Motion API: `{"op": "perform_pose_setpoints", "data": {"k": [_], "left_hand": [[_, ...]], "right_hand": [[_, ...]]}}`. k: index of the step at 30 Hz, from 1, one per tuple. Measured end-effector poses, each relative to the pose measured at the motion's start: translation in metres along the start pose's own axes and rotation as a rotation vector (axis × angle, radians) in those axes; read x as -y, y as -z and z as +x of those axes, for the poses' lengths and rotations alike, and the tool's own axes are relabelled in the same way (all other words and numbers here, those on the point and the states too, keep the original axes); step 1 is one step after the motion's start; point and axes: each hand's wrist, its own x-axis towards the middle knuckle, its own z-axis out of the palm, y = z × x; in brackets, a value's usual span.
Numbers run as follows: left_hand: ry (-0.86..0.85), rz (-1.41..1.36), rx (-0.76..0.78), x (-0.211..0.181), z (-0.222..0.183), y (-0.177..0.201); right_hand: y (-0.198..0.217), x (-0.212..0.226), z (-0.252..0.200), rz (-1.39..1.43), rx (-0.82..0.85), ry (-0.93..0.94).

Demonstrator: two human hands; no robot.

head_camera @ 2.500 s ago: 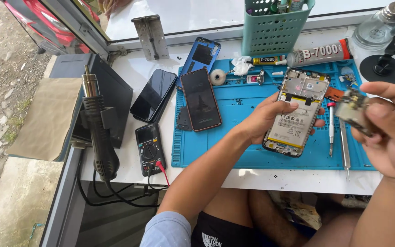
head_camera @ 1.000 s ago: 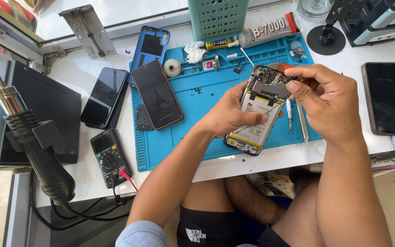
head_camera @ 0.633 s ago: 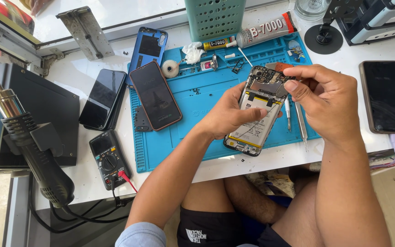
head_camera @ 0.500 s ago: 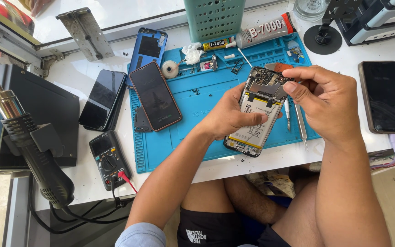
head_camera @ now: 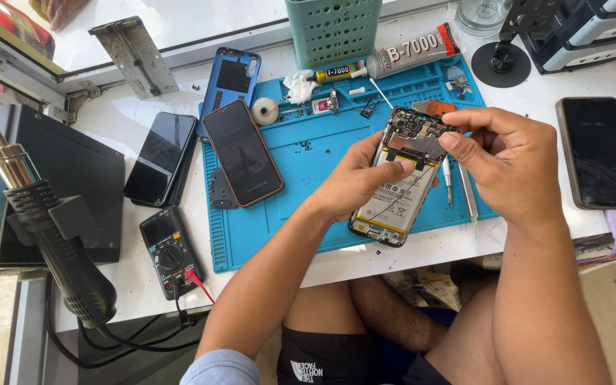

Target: Disassembling a smartphone to inspect and repair internal components on a technician's workbench.

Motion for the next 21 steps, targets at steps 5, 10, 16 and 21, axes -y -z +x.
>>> {"op": "perform_pose_setpoints", "data": {"k": [5, 10, 16, 21], "left_hand": [[0.066, -0.063, -0.051, 0.012, 0.004, 0.013], [0.065, -0.064, -0.081, 0.005, 0.003, 0.005], [-0.037, -0.04, -0.09, 0.009, 0.001, 0.003], [-0.055, 0.02, -0.136, 0.013, 0.003, 0.004]], "right_hand": [[0.0, 0.003, -0.002, -0.07, 0.0, 0.038], [0.0, 0.0, -0.002, -0.116, -0.002, 0.102], [-0.006, -0.012, -0.006, -0.108, -0.025, 0.122], [-0.01, -0.029, -0.006, -0.052, -0.077, 0.093]]}}
